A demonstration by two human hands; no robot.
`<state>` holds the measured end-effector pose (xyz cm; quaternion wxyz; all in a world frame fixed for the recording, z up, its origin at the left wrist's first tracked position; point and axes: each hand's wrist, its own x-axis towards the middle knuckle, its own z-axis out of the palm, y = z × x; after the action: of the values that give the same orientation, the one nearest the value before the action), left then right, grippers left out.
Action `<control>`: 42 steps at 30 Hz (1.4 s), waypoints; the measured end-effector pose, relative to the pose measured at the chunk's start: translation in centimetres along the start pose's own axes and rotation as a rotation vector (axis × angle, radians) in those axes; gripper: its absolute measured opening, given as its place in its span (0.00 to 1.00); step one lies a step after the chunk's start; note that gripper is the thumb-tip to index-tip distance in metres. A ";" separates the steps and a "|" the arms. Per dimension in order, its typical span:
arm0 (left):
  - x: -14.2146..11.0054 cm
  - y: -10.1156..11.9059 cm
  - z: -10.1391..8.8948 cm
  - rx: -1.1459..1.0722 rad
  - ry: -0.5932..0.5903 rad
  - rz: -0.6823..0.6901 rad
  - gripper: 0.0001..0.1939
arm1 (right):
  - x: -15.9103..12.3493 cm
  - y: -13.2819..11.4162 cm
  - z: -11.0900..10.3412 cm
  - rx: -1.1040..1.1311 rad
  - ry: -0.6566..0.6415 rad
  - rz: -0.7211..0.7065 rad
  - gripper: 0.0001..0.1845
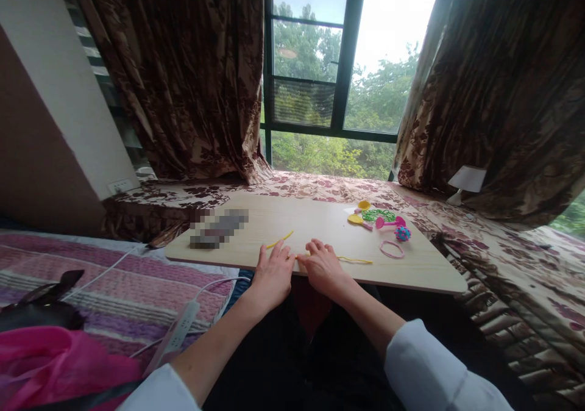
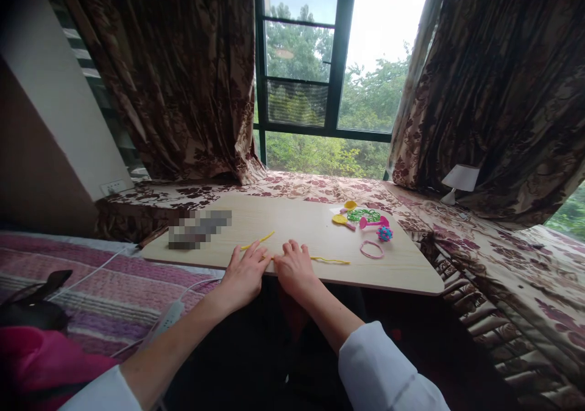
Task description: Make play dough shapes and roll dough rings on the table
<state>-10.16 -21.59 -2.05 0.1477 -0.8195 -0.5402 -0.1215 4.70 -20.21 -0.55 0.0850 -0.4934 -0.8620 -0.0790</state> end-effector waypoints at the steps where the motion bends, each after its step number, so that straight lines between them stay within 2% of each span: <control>1: 0.2 0.0 0.0 0.000 -0.005 -0.010 0.23 | 0.2 0.0 -0.1 -0.004 -0.009 0.014 0.16; 5: 0.0 0.0 -0.2 -0.006 -0.017 0.002 0.23 | 0.0 -0.2 -0.2 -0.008 -0.027 0.027 0.16; 9: -0.6 0.1 -0.3 0.007 0.007 0.025 0.22 | -0.9 -0.1 0.1 0.000 0.012 -0.013 0.18; 15: 0.6 0.3 -0.3 0.014 -0.015 -0.014 0.21 | 0.3 0.0 -0.3 -0.007 -0.005 0.032 0.16; 22: -0.7 0.4 -0.2 0.029 0.027 0.030 0.21 | -1.0 -0.2 -0.1 -0.007 0.028 -0.019 0.17; 28: 0.2 0.8 -0.5 0.020 -0.021 -0.016 0.21 | 0.1 -0.2 -0.5 0.002 -0.049 0.046 0.16; 33: -0.9 0.5 -0.3 0.006 0.021 0.006 0.22 | -1.1 0.0 -0.2 0.023 -0.009 0.003 0.18; 38: -0.8 0.3 -0.3 -0.037 0.035 -0.032 0.21 | -0.6 0.2 -0.4 0.035 -0.017 0.028 0.17; 42: -1.5 0.2 -0.6 -0.056 0.059 -0.010 0.21 | -1.2 0.3 -0.6 0.042 -0.003 -0.034 0.18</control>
<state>-10.54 -23.14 -2.09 0.1400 -0.8167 -0.5361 -0.1611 5.57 -21.21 -0.23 0.0926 -0.4770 -0.8719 -0.0614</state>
